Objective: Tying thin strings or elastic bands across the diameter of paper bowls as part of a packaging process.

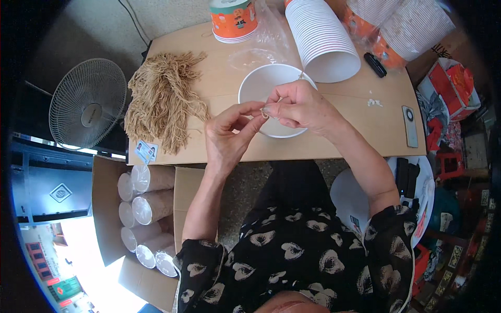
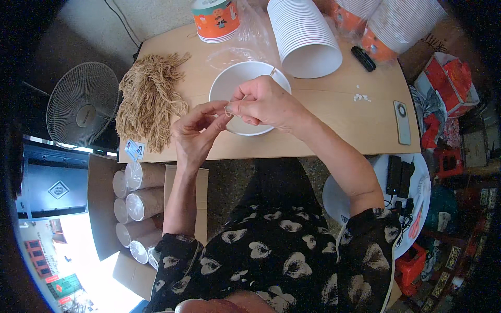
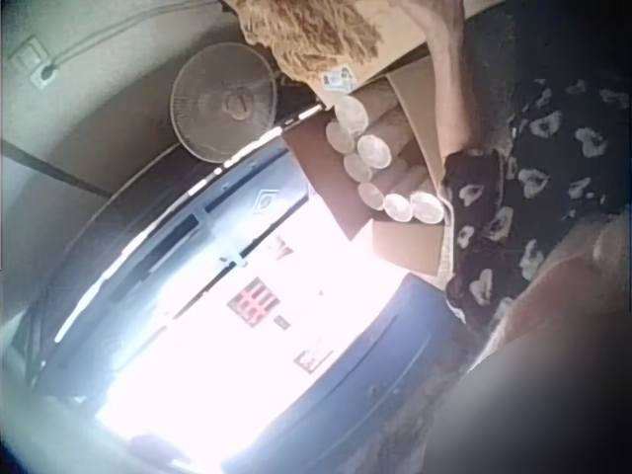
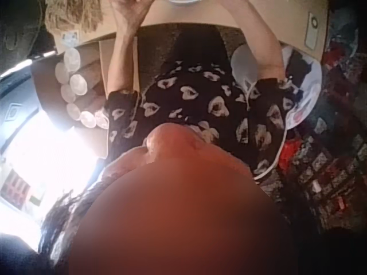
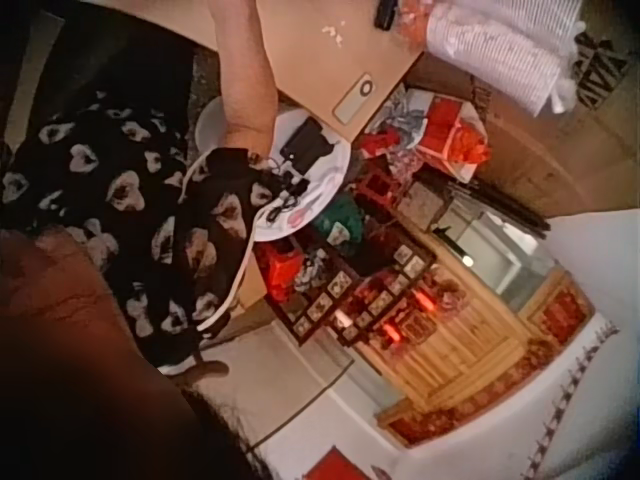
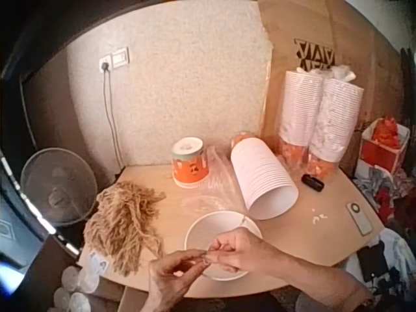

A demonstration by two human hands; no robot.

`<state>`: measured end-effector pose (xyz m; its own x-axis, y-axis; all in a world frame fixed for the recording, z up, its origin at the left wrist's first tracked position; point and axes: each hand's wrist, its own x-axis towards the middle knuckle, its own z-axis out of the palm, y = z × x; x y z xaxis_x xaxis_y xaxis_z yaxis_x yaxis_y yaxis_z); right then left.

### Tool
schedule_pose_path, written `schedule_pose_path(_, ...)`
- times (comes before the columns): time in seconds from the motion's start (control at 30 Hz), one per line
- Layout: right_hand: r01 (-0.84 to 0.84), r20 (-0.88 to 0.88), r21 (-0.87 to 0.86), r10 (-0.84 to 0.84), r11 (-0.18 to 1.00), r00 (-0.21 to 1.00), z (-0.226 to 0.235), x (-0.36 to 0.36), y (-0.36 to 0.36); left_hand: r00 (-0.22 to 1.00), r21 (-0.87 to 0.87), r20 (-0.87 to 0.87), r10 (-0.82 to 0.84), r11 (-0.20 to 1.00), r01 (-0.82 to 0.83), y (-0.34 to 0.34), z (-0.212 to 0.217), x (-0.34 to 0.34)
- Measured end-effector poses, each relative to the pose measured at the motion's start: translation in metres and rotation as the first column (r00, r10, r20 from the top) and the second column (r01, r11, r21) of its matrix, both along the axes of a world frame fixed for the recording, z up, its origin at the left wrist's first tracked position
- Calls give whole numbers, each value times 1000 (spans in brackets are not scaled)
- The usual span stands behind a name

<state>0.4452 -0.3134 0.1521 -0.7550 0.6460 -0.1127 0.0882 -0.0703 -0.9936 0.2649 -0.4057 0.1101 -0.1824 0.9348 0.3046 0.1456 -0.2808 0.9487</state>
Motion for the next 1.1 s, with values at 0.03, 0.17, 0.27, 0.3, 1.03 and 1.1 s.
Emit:
schedule_pose_path(0.03, 8, 18, 2, -8, 1000, 1000, -1, 0, 0, 1000, -25, 6, 8, 1000, -8, 0, -2, 0)
schedule_pose_path(0.17, 36, 21, -27, -36, 999, 999, -3, 0, 0, 997, -34, 72, -5, 999, 7, -2, 2, 0)
schedule_pose_path(0.27, 37, -15, -55, -38, 998, 999, -4, 3, 1, 993, -65, 120, -21, 997, 29, -2, 5, -3)
schedule_pose_path(0.3, 35, -15, -56, -36, 998, 999, -3, 3, 2, 994, -101, 97, -51, 993, 61, -2, 6, -4)
schedule_pose_path(1.03, 373, -356, 927, -386, -34, 851, -32, -13, -39, 853, -380, 500, -149, 848, 371, 10, 13, -27)
schedule_pose_path(1.1, 369, -352, 929, -375, -27, 858, -35, -12, -38, 845, -381, 517, -139, 847, 372, 11, 12, -27)
